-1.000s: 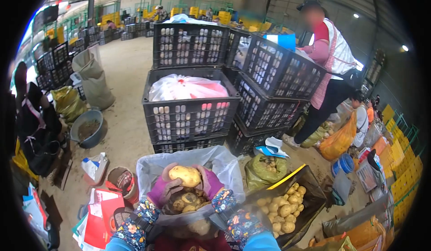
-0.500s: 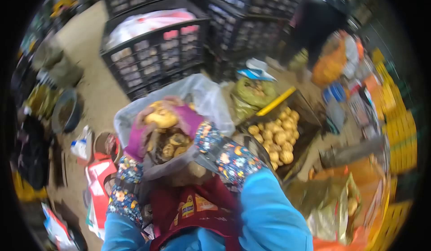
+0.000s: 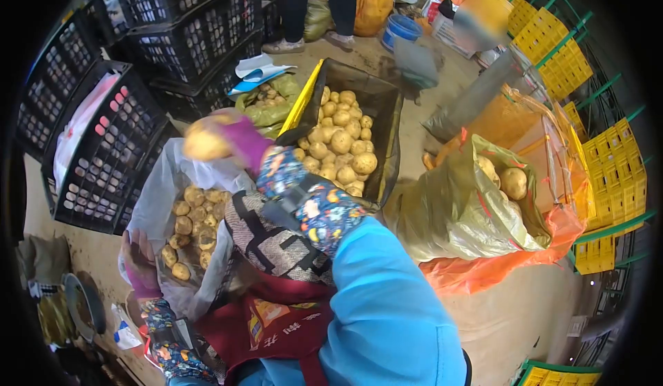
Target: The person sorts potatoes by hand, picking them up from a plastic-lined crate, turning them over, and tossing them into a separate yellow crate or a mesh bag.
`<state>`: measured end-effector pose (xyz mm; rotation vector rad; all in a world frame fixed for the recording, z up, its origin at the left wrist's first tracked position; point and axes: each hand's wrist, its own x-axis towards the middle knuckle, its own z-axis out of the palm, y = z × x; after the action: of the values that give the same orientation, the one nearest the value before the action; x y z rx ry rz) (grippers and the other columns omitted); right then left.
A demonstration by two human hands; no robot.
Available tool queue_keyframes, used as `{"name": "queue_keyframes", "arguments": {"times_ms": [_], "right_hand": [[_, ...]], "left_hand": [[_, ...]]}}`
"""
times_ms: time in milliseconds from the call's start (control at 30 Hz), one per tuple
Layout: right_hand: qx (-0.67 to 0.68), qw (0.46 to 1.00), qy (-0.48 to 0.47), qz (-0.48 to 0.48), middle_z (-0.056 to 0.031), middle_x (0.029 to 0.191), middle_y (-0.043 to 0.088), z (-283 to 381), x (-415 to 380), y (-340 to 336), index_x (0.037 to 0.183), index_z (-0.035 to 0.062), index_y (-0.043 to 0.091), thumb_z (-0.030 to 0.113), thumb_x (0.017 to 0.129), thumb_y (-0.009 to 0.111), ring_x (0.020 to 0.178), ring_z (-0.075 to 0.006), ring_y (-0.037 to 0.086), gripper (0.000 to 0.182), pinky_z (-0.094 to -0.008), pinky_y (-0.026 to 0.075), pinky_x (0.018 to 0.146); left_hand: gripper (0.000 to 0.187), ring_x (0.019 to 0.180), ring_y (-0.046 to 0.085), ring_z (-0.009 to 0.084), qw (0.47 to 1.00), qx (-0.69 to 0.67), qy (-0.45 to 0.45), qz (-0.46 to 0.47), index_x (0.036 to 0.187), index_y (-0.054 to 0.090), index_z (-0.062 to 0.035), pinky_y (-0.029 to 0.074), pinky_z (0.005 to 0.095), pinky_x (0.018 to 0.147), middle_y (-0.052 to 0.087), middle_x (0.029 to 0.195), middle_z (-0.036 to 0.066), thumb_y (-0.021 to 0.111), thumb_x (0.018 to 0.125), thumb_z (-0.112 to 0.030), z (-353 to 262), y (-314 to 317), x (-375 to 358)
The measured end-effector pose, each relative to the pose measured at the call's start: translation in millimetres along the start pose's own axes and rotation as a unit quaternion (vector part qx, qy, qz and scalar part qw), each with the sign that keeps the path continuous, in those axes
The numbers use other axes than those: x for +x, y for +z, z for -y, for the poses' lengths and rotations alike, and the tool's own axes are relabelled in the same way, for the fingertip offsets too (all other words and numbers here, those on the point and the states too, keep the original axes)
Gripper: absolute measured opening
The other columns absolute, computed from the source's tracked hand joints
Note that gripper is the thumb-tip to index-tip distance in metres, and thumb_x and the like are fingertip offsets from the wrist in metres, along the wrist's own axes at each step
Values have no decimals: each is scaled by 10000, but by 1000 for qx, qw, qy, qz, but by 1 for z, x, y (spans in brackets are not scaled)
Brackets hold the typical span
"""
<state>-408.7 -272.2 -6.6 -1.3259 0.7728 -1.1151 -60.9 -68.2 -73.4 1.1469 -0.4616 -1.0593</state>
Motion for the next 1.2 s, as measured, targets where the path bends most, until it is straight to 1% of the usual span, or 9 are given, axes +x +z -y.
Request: {"name": "queue_keyframes", "arguments": {"times_ms": [67,233,367,700,767,800,900,1067,1200], "right_hand": [[-331,919,-207,-62,-164,1198,633,-54,-11,-95,1241,14,593,292,968,586,1104,-261,631,390,-335,521,920],[-511,829,131,-184,-154,1106,654,-156,-106,-241,1310,180,489,226,827,723,1046,-365,630,539,-423,531,797],[-720,599,350,27,-188,1118,667,-215,-177,-322,1413,146,419,394,821,668,975,-366,671,689,-485,527,809],[-730,616,288,63,-158,1057,705,-257,-127,-384,1207,132,648,360,913,534,968,-364,675,389,-483,520,817],[-672,738,50,41,-166,998,711,-215,-80,-360,1094,79,692,465,932,566,931,-357,670,437,-457,511,781],[-677,709,197,14,-130,1126,663,-143,-47,-292,1208,138,644,336,983,497,1015,-264,649,333,-400,522,829],[-465,884,14,-48,-71,945,688,-115,51,-237,1130,25,654,295,936,658,893,-198,637,332,-332,510,759],[-385,892,37,232,-13,1024,604,5,108,10,1319,78,568,326,989,600,928,-77,581,414,-227,471,768],[-333,840,162,396,-76,1164,643,-52,105,129,1299,48,591,338,929,660,1026,-147,598,475,-283,479,855]], "left_hand": [[587,1369,418,257,1000,9,-11,2,1522,336,-144,331,355,1103,389,1527,109,431,1016,-428,0,3,-1],[584,1362,430,251,999,8,-8,32,1485,384,-104,343,379,1106,423,1497,105,413,1018,-454,25,-16,12],[646,1296,504,269,998,47,6,30,1408,444,-32,388,379,1079,497,1415,146,413,1005,-537,29,0,11],[526,1155,578,266,992,32,123,2,1388,482,-83,480,378,966,530,1321,161,522,995,-431,26,-17,6],[482,1115,592,245,988,66,142,-1,1328,533,-64,485,364,947,591,1238,134,514,1003,-420,14,-21,-2],[482,1094,600,238,990,61,130,-9,1302,549,-49,486,361,947,611,1207,125,504,1007,-428,7,-23,-7],[578,1075,615,237,994,-86,7,-65,1243,561,10,473,364,998,623,1177,119,443,1021,-511,-11,-30,-11],[625,1262,535,279,980,-178,39,-82,1371,478,26,409,378,1084,548,1366,181,358,1052,-498,-30,-42,-29],[676,1220,570,239,981,-164,55,-86,1412,443,-4,461,333,1028,567,1351,153,401,1021,-553,-42,-46,-35]]}}
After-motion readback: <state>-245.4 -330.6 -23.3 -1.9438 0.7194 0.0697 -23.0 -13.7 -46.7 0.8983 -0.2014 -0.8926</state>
